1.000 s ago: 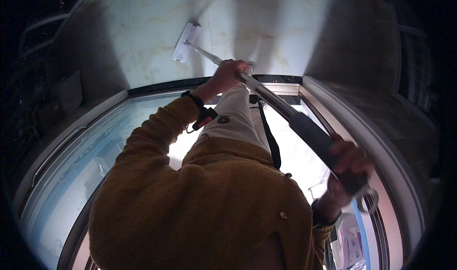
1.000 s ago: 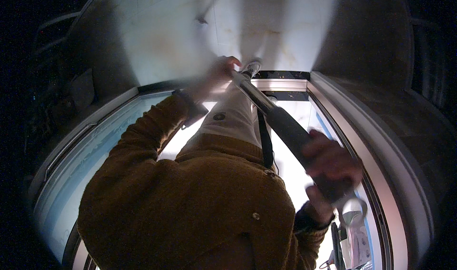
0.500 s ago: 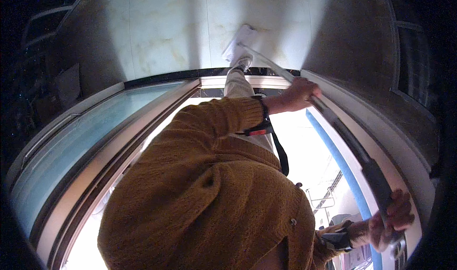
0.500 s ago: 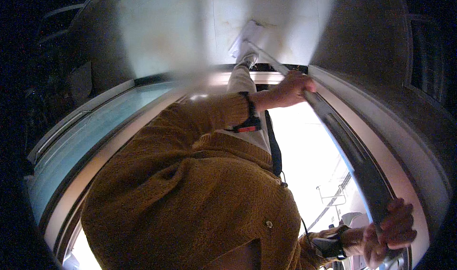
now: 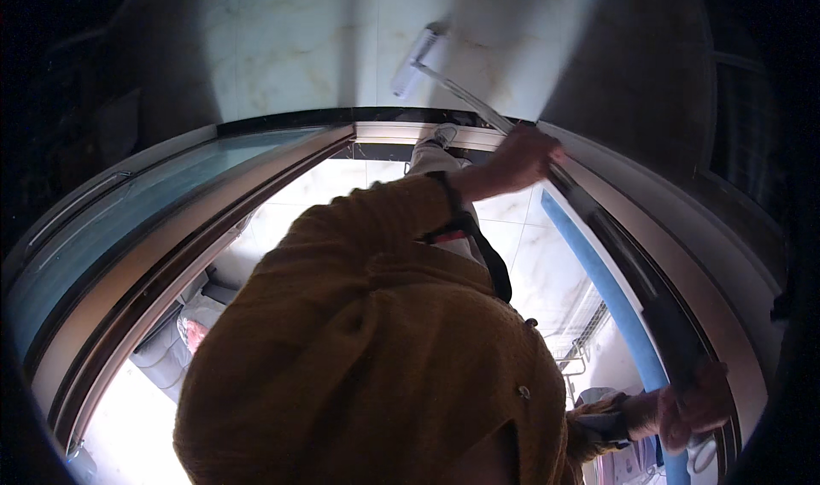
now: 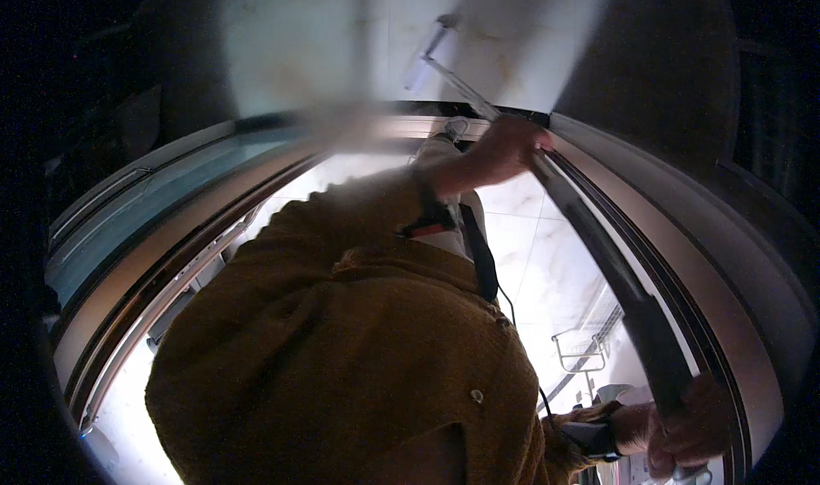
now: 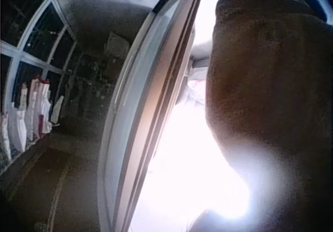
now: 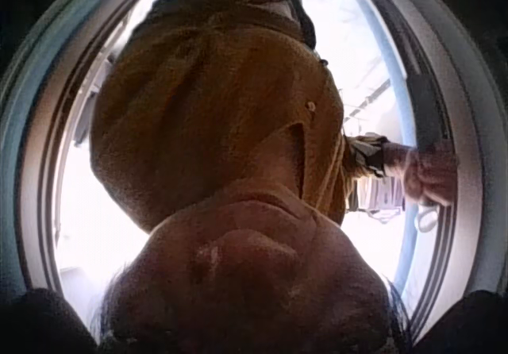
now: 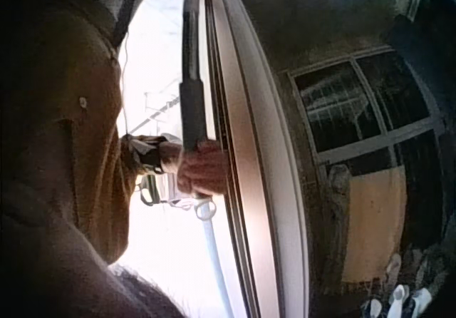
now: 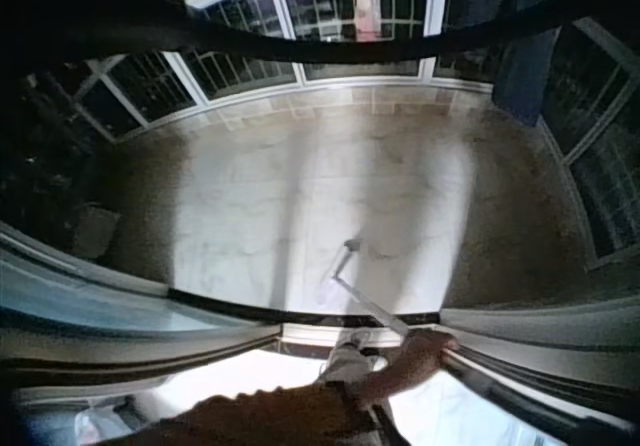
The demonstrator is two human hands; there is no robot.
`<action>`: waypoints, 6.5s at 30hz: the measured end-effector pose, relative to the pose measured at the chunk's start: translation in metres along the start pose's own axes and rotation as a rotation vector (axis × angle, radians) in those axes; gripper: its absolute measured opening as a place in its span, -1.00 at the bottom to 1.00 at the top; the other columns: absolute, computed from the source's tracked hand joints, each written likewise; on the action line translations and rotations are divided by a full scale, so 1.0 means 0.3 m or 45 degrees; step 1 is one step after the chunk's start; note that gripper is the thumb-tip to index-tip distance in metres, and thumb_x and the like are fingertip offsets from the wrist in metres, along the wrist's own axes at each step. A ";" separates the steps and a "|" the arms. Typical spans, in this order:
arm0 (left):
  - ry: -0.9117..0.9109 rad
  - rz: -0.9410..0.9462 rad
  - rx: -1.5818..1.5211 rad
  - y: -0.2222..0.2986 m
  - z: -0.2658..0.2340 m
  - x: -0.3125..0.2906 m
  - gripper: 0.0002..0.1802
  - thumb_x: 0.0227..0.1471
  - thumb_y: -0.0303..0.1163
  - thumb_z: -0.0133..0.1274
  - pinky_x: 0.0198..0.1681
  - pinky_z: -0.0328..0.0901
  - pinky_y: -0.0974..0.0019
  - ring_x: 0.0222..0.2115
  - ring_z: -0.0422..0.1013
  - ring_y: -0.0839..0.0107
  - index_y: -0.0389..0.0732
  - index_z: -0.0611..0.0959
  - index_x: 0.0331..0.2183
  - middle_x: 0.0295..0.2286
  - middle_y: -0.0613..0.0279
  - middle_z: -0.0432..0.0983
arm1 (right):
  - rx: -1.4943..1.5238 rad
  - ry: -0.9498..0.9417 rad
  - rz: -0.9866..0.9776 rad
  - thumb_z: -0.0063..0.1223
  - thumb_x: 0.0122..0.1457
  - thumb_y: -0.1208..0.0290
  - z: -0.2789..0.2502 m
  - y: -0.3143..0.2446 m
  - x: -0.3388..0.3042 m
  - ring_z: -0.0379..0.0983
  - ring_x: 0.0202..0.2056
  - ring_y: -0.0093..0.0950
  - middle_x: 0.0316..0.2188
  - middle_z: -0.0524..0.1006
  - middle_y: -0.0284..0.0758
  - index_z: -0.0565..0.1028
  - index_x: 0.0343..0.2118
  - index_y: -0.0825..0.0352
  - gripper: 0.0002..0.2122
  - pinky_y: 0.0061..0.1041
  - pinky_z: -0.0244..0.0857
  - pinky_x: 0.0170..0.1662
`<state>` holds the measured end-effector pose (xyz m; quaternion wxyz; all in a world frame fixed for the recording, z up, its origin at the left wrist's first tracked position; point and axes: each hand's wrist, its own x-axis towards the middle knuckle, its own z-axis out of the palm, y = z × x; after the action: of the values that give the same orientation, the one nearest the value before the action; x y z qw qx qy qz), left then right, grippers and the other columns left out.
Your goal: The person mops a tiled floor in a bedroom using a flat mop. They move the mop back and forth across the floor, covering areas near a bed, a glass door, and a clothes rack. The person briefly adjusts the mop handle before continuing to mop.
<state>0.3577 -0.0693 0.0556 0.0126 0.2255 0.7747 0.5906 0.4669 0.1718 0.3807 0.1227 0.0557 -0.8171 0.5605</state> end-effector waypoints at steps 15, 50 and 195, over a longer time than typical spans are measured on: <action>0.101 -0.103 0.222 -0.149 -0.182 -0.066 -0.85 -0.34 -0.47 0.16 -0.37 0.21 0.21 -0.49 0.39 0.20 -0.14 0.50 -0.59 -0.60 0.24 0.45 | 0.637 -0.336 0.002 0.21 -0.23 0.43 0.341 0.110 0.211 0.26 -0.54 -0.54 -0.65 0.36 -0.50 0.34 -0.60 0.13 -0.79 -0.42 0.18 -0.33; -0.577 0.005 -0.016 -0.131 0.099 0.222 -0.86 -0.38 -0.41 0.13 -0.44 0.27 0.18 -0.49 0.41 0.16 -0.22 0.52 -0.63 -0.63 0.06 0.43 | -0.674 0.879 0.035 -0.17 -0.02 0.19 0.449 0.040 0.072 0.27 -0.57 -0.53 -0.66 0.35 -0.40 0.36 -0.54 0.14 -0.84 -0.48 0.22 -0.43; -0.185 0.026 0.068 -0.216 0.062 0.511 -0.74 -0.42 -0.39 0.22 -0.47 0.22 0.20 -0.54 0.35 0.13 -0.16 0.44 -0.65 -0.63 0.15 0.40 | 0.052 0.611 -0.094 -0.08 -0.04 0.41 0.250 0.066 0.501 0.12 -0.58 -0.60 -0.67 0.18 -0.48 0.26 -0.62 0.13 -0.89 -0.61 0.05 -0.49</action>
<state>0.2035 -0.0095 0.0282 0.0566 0.2760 0.7849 0.5519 0.3073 0.1164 0.3768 0.3325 -0.0467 -0.7506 0.5691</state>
